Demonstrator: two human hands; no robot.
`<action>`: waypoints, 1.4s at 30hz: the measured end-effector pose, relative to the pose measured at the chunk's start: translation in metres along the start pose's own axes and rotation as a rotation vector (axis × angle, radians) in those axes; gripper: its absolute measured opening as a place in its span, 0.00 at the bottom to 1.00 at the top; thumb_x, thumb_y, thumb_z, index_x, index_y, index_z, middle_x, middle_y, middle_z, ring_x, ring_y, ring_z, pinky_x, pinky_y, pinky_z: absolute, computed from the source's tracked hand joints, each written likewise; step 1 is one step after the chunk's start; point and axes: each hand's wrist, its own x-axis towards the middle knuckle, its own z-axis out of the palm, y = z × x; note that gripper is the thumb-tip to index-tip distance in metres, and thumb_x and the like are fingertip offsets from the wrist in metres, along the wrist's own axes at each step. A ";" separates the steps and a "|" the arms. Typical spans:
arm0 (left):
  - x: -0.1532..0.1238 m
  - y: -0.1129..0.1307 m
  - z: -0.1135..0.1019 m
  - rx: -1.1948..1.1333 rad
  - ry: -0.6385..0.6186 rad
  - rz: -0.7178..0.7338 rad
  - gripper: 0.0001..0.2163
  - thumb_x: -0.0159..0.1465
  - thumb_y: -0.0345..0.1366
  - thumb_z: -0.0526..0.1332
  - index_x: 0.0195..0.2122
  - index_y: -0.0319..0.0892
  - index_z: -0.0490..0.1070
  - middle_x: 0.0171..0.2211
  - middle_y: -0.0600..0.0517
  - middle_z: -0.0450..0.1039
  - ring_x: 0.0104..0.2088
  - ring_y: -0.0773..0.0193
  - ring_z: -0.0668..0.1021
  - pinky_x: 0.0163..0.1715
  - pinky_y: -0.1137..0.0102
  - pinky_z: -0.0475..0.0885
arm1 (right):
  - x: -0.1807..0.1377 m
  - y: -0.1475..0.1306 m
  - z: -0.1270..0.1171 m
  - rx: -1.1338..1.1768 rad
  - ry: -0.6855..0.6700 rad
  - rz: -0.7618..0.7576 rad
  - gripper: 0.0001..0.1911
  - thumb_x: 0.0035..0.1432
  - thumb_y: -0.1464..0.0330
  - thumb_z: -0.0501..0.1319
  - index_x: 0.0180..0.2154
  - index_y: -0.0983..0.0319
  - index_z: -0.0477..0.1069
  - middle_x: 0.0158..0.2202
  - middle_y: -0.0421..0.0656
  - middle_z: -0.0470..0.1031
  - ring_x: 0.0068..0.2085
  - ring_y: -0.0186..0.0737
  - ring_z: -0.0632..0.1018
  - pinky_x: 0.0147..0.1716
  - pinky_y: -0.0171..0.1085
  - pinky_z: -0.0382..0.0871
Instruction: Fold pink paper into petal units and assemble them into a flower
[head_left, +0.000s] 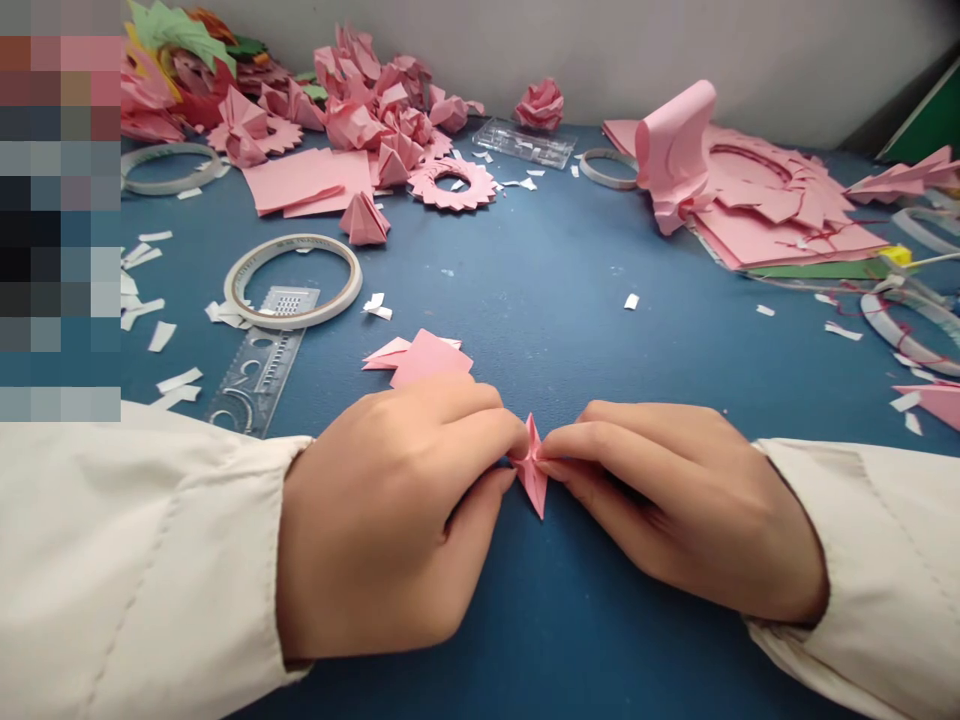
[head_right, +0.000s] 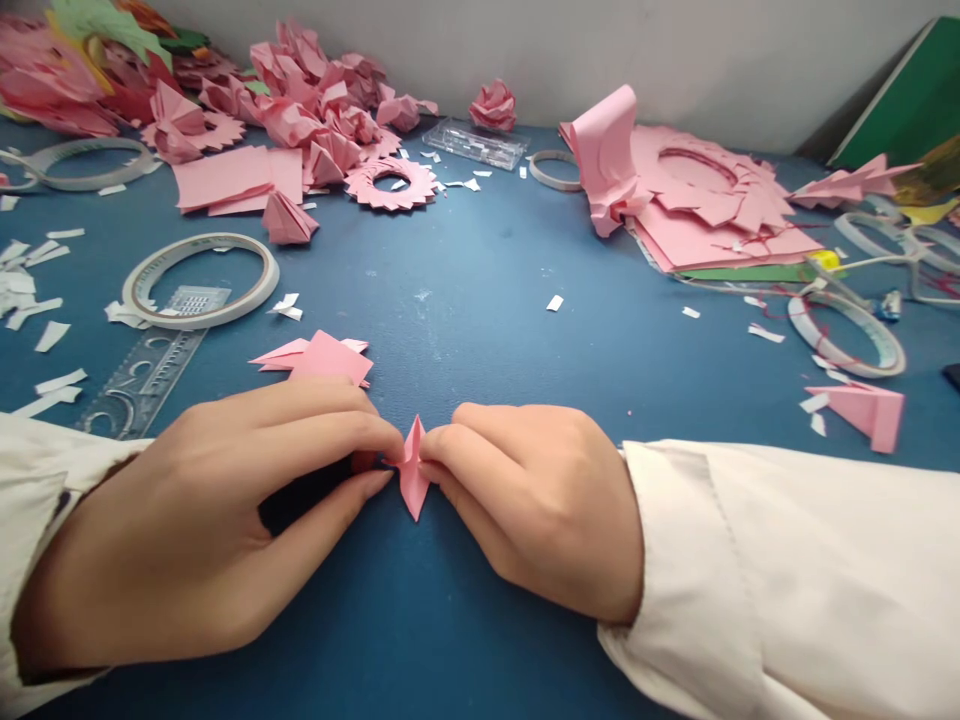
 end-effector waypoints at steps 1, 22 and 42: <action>0.000 -0.001 0.001 0.014 0.003 0.010 0.16 0.85 0.24 0.58 0.46 0.43 0.86 0.42 0.53 0.89 0.40 0.60 0.88 0.41 0.64 0.81 | 0.000 0.000 0.000 0.002 -0.001 -0.010 0.19 0.96 0.72 0.58 0.48 0.59 0.83 0.31 0.37 0.81 0.28 0.36 0.77 0.31 0.36 0.72; 0.003 -0.004 0.002 0.027 0.034 0.056 0.19 0.86 0.22 0.59 0.45 0.40 0.89 0.42 0.51 0.87 0.39 0.61 0.85 0.40 0.65 0.80 | -0.003 0.001 0.000 0.007 -0.028 -0.027 0.13 0.96 0.71 0.58 0.54 0.57 0.80 0.34 0.38 0.84 0.29 0.37 0.82 0.31 0.37 0.77; 0.007 -0.009 0.001 -0.015 0.092 0.209 0.14 0.90 0.24 0.59 0.50 0.39 0.84 0.45 0.47 0.92 0.44 0.58 0.87 0.52 0.64 0.88 | -0.004 0.002 -0.013 0.235 0.079 0.018 0.08 0.93 0.64 0.67 0.66 0.54 0.78 0.45 0.44 0.92 0.37 0.41 0.91 0.38 0.35 0.91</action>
